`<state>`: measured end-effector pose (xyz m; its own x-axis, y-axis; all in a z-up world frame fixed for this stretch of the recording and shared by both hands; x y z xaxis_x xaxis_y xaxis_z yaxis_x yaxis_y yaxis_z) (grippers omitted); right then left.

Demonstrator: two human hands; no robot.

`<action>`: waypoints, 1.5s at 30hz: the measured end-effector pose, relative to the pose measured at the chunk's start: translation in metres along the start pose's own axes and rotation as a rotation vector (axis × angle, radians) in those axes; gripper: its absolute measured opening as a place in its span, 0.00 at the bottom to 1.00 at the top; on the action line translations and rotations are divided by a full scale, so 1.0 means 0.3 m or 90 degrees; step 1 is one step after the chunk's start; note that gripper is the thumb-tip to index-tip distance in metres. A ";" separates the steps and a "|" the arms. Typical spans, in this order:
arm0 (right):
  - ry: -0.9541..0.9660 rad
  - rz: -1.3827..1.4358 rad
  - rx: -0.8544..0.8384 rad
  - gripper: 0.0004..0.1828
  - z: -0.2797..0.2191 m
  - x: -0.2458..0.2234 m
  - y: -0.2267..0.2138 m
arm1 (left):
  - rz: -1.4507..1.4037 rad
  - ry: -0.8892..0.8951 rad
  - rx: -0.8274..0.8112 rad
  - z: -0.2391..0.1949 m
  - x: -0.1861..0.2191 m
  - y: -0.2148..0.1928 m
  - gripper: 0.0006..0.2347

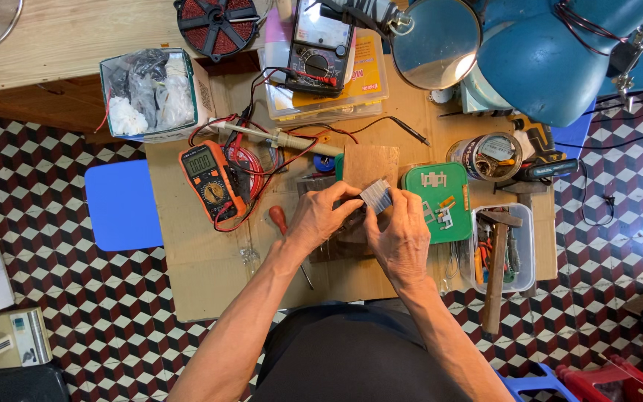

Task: The person uses a small screwdriver to adjust components on a small electronic device held in the left hand. The person repeatedly picks up the device, turns it, and makes small adjustments with the screwdriver. The device is placed on a wooden block on the workbench between adjustments.

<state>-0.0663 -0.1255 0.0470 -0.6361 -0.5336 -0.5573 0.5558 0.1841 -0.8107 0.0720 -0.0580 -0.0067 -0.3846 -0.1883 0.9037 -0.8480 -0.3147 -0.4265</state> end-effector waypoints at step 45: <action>0.136 0.027 -0.008 0.24 -0.085 0.271 -0.177 | 0.172 0.066 0.236 -0.092 0.061 0.110 0.28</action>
<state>-0.1613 -0.1576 0.0403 -0.7118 -0.3375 -0.6159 0.5794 0.2134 -0.7866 0.0269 -0.0463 -0.0033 -0.6234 -0.2214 0.7499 -0.5327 -0.5817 -0.6147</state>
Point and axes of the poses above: each hand's wrist, its own z-axis towards the middle knuckle, its own y-axis out of the palm, x = y × z, the point moved 8 cm from there along z, towards the middle knuckle, and after that the axes turned 9 degrees about y, right-handed, at the moved point
